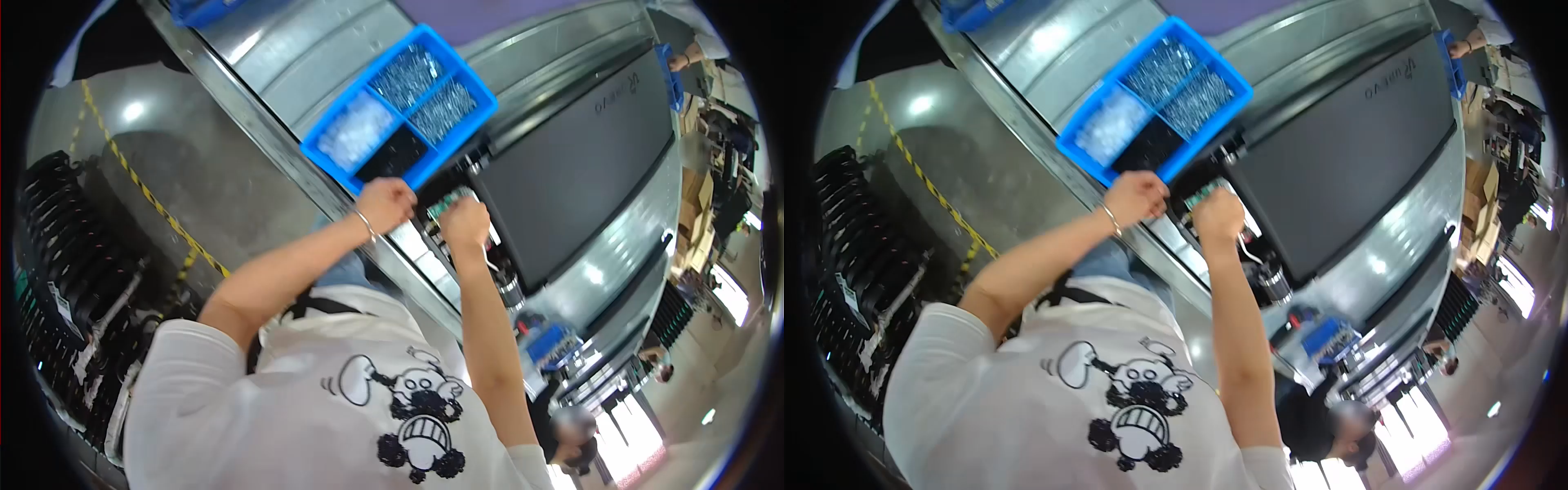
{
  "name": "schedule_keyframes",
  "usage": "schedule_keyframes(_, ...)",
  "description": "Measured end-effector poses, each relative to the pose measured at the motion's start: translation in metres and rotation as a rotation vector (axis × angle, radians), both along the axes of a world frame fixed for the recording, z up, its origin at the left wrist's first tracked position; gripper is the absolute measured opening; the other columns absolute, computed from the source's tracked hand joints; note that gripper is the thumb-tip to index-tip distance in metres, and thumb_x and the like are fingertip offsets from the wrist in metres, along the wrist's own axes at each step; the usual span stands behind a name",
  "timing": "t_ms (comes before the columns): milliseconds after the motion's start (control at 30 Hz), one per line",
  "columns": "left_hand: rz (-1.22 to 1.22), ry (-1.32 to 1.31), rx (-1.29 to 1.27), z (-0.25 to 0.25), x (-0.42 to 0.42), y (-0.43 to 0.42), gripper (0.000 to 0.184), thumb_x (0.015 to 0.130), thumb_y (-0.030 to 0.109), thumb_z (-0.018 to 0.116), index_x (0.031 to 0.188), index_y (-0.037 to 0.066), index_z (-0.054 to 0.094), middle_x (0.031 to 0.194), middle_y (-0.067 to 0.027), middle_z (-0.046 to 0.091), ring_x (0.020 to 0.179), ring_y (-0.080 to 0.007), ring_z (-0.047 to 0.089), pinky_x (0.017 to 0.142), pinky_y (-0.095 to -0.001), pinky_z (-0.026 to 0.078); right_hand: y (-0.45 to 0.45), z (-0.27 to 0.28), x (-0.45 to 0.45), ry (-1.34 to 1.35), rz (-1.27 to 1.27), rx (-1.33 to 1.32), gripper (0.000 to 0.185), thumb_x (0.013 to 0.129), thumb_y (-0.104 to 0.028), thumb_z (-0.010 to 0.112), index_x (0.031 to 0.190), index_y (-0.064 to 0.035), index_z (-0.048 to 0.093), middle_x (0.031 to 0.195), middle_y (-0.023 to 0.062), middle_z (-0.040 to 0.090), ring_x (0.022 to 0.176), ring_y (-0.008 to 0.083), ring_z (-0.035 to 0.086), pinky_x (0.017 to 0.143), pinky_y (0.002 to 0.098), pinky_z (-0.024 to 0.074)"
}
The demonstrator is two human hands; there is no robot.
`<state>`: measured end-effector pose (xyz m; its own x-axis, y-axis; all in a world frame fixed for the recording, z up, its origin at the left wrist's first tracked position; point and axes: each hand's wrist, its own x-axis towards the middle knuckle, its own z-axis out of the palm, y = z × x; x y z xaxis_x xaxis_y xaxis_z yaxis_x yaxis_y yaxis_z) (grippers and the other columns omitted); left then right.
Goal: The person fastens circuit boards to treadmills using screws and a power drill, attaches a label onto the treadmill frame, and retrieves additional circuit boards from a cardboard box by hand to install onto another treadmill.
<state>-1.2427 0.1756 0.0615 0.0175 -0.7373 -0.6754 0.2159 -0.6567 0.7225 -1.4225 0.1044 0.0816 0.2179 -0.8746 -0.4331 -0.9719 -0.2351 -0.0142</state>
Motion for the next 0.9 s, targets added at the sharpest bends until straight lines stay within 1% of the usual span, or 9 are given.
schedule_keyframes(300,-0.009,-0.458,-0.332,-0.01,-0.009,0.02,0.013,0.088,0.011,0.058,0.092,0.001,0.065,0.071,-0.0078,0.068,0.066,-0.0158,0.067,0.062,-0.0313,0.053,-0.02,0.042,0.013,-0.154,-0.102,0.009,0.029,0.076,-0.019,0.064,0.091,0.0046,0.068,0.091,0.0258,0.068,0.09,0.0394,0.067,0.082,0.0462,0.0529)
schedule_keyframes(367,0.032,-0.416,-0.243,0.012,-0.003,0.032,0.013,0.081,0.011,0.062,0.091,0.005,0.066,0.092,-0.0158,0.069,0.088,-0.0333,0.067,0.077,-0.039,0.054,-0.02,0.055,-0.007,-0.272,0.001,0.057,0.029,0.077,-0.022,0.065,0.09,0.004,0.068,0.086,0.0247,0.068,0.085,0.0366,0.068,0.078,0.0434,0.0529)
schedule_keyframes(567,0.113,-0.641,-0.485,0.006,0.007,0.078,0.029,0.077,0.008,0.065,0.105,0.006,0.059,0.133,-0.0188,0.048,0.12,-0.0372,0.05,0.093,-0.0386,0.047,0.042,0.113,-0.038,-0.747,-0.001,-0.136,0.026,0.082,-0.022,0.063,0.078,0.0036,0.065,0.063,0.0169,0.062,0.06,0.023,0.062,0.061,0.0371,0.048)
schedule_keyframes(600,0.099,-0.849,-0.619,-0.001,0.009,0.078,0.023,0.078,0.009,0.065,0.101,0.005,0.063,0.115,-0.017,0.061,0.107,-0.0333,0.06,0.088,-0.0379,0.051,0.051,0.124,-0.046,-0.779,-0.021,-0.143,0.027,0.083,-0.022,0.062,0.075,0.0033,0.064,0.061,0.0149,0.061,0.059,0.0209,0.06,0.059,0.0364,0.0471)
schedule_keyframes(700,0.235,-0.413,-0.385,0.002,0.072,0.045,0.014,0.082,0.015,0.063,0.087,0.005,0.07,0.073,-0.0091,0.07,0.07,-0.0214,0.069,0.068,-0.0351,0.055,0.08,0.145,-0.081,-0.789,-0.095,-0.006,0.033,0.088,-0.023,0.059,0.066,0.0008,0.063,0.056,0.0075,0.059,0.055,0.0129,0.054,0.055,0.0318,0.0436)
schedule_keyframes(800,0.477,-0.674,-0.203,-0.01,0.202,-0.015,0.013,0.078,0.019,0.062,0.076,0.01,0.071,0.071,-0.0099,0.069,0.067,-0.0224,0.067,0.062,-0.0372,0.053,0.112,0.116,-0.13,-0.705,-0.198,0.096,0.033,0.086,-0.023,0.059,0.064,0.0003,0.064,0.056,0.008,0.06,0.055,0.0131,0.055,0.056,0.0313,0.0441)
schedule_keyframes(833,0.125,-0.919,-0.073,-0.026,0.265,-0.037,0.01,0.072,0.019,0.064,0.066,0.013,0.07,0.071,-0.0107,0.068,0.066,-0.0248,0.067,0.061,-0.0403,0.052,0.124,0.103,-0.146,-0.648,-0.204,0.117,0.032,0.086,-0.023,0.06,0.067,0.002,0.065,0.057,0.011,0.061,0.056,0.0154,0.058,0.059,0.0324,0.0464)
schedule_keyframes(867,-0.311,-1.413,-0.215,0.025,0.293,-0.029,0.007,0.07,0.013,0.065,0.063,0.012,0.065,0.059,-0.0053,0.063,0.054,-0.0198,0.06,0.053,-0.0353,0.05,0.139,0.089,-0.158,-0.694,-0.319,0.161,0.03,0.086,-0.022,0.06,0.071,0.0029,0.067,0.059,0.0096,0.062,0.057,0.0147,0.059,0.059,0.0312,0.0471)
schedule_keyframes(900,-0.187,-1.184,-0.151,0.006,0.342,-0.047,0.003,0.075,0.013,0.067,0.073,0.012,0.066,0.06,-0.004,0.061,0.052,-0.0195,0.058,0.05,-0.0356,0.05,0.152,0.078,-0.162,-0.74,-0.436,0.202,0.029,0.086,-0.021,0.06,0.074,0.0038,0.069,0.06,0.0081,0.064,0.058,0.014,0.061,0.058,0.03,0.0478)
